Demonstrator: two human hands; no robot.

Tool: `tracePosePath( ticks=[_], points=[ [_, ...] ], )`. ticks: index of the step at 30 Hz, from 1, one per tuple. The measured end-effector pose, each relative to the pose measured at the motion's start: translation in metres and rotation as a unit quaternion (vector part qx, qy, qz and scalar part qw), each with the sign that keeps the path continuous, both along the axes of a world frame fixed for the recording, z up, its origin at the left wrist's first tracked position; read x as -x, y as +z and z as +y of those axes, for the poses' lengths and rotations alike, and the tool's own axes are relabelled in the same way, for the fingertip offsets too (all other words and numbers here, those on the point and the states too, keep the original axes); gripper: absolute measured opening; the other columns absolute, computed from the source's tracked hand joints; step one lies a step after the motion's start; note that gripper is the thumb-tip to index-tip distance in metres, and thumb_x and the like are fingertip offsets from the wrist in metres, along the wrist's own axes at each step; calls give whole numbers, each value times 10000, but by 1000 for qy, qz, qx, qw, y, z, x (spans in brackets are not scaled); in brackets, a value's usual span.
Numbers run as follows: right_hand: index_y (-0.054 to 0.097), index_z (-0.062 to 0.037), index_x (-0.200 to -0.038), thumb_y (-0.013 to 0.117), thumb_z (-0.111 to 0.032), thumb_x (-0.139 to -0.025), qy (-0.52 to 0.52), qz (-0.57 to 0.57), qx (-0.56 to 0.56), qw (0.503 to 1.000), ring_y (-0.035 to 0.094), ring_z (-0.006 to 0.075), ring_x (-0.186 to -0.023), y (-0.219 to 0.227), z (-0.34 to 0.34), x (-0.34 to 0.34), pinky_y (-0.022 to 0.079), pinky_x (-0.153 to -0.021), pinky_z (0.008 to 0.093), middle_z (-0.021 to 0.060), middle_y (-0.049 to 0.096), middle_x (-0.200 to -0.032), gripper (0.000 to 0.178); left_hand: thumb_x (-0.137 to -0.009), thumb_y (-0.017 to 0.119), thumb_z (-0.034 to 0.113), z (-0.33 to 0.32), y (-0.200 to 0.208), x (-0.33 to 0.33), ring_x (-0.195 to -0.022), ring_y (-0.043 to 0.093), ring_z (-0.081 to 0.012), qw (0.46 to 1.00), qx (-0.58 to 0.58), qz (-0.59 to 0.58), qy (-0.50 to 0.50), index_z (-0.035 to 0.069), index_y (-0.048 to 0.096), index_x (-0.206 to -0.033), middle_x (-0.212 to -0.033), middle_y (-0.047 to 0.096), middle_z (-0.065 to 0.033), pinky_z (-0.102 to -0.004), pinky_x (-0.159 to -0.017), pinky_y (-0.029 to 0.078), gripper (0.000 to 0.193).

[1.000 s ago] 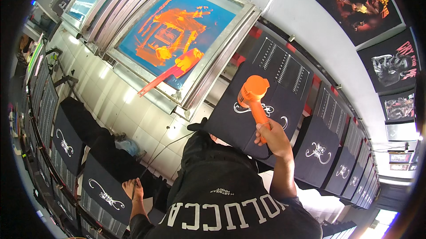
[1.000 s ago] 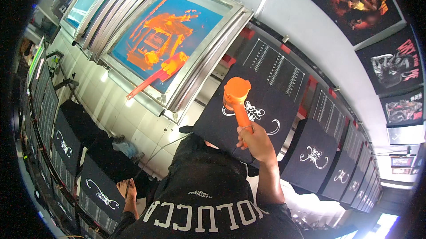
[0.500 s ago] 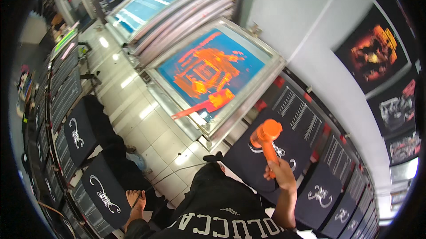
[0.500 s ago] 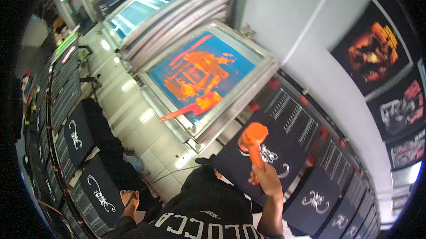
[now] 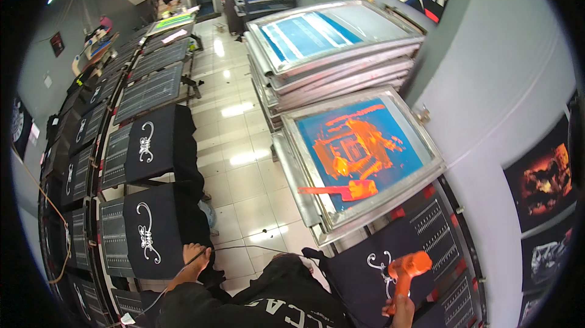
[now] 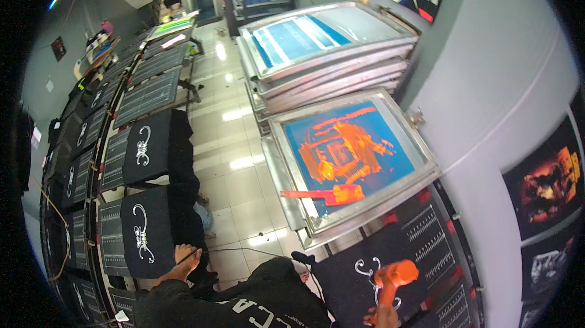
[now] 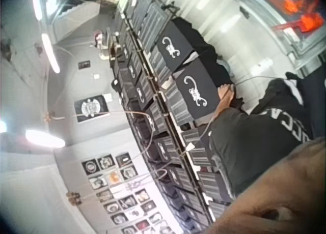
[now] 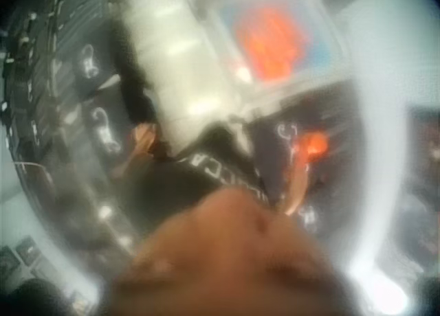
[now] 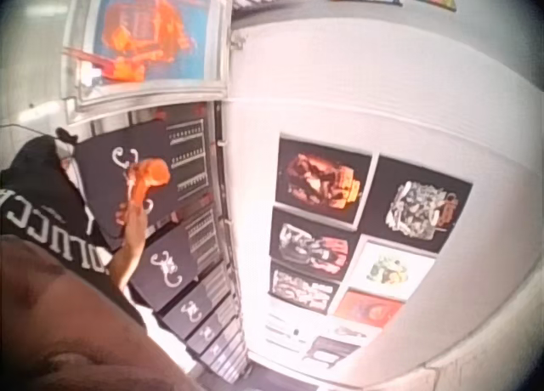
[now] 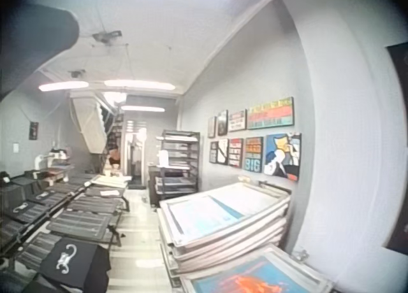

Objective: The person uses a heat gun to dry white ink designs on black shirts that are stretched over screen printing platens. They move along a row of stations, applying heat to the designs and occasionally touching the fabric to check for dryness.

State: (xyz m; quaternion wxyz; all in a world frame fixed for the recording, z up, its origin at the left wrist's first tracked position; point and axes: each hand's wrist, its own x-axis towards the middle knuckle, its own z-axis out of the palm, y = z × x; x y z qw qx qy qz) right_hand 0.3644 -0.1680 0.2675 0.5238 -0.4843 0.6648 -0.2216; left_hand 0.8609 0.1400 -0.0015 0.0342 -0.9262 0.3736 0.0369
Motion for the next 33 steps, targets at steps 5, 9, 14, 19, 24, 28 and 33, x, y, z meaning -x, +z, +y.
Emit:
tracePosePath(
  ticks=[5, 9, 14, 19, 24, 28, 33],
  points=[
    [642, -72, -968, 579, -345, -927, -43, -221, 44, 973, 581, 189, -707, -19, -1, -6, 477, -560, 271, 84, 636, -852, 284, -975, 475, 296, -42, -89, -37, -807, 614, -349, 881, 357, 113, 289, -9, 652, -902, -878, 658, -198, -419, -765, 475, 360],
    [635, -62, -943, 602, -318, -900, -79, -376, 14, 923, 616, 212, -690, 3, 4, -73, 528, -548, 278, 114, 655, -872, 262, -1011, 420, 395, -105, -34, -72, -755, 615, -156, 663, 525, 307, 437, -17, 646, -1021, -912, 665, -93, -290, -619, 479, 470],
    [587, -3, -990, 657, -301, -863, 89, -510, -26, 855, 610, 206, -643, 14, -10, -200, 522, -543, 285, 88, 619, -784, 331, -1027, 369, 372, -121, 35, -110, -767, 601, -139, 572, 642, 339, 382, 40, 625, -970, -921, 656, -73, -287, -680, 468, 422],
    [543, 38, -1096, 676, -227, -834, 283, -521, -47, 804, 585, 185, -589, 20, -1, -389, 494, -545, 312, 76, 580, -781, 395, -1040, 343, 303, -101, 57, -135, -919, 604, -187, 755, 547, 319, 169, 16, 589, -968, -973, 667, -101, -332, -820, 462, 385],
    [530, 40, -1175, 676, -199, -806, 448, -356, -81, 816, 592, 175, -648, 4, 2, -554, 494, -581, 293, 85, 577, -865, 463, -1043, 352, 307, -66, 63, -167, -967, 612, -190, 618, 656, 322, 289, -5, 564, -1036, -1014, 674, -123, -319, -867, 452, 377],
    [497, 66, -1285, 599, -151, -875, 555, -287, -122, 771, 596, 140, -669, -17, -2, -678, 483, -627, 267, 81, 594, -895, 475, -1053, 334, 328, -50, 85, -183, -938, 620, -215, 545, 692, 303, 365, 13, 462, -1154, -947, 680, -156, -340, -887, 460, 355],
    [425, 2, -1416, 568, -147, -904, 677, -247, -132, 681, 595, 115, -637, -25, -8, -833, 500, -602, 239, 115, 623, -980, 551, -1049, 372, 319, -25, 77, -188, -792, 650, -181, 405, 736, 216, 497, 19, 507, -1080, -841, 701, -134, -313, -829, 494, 330]
  ],
)
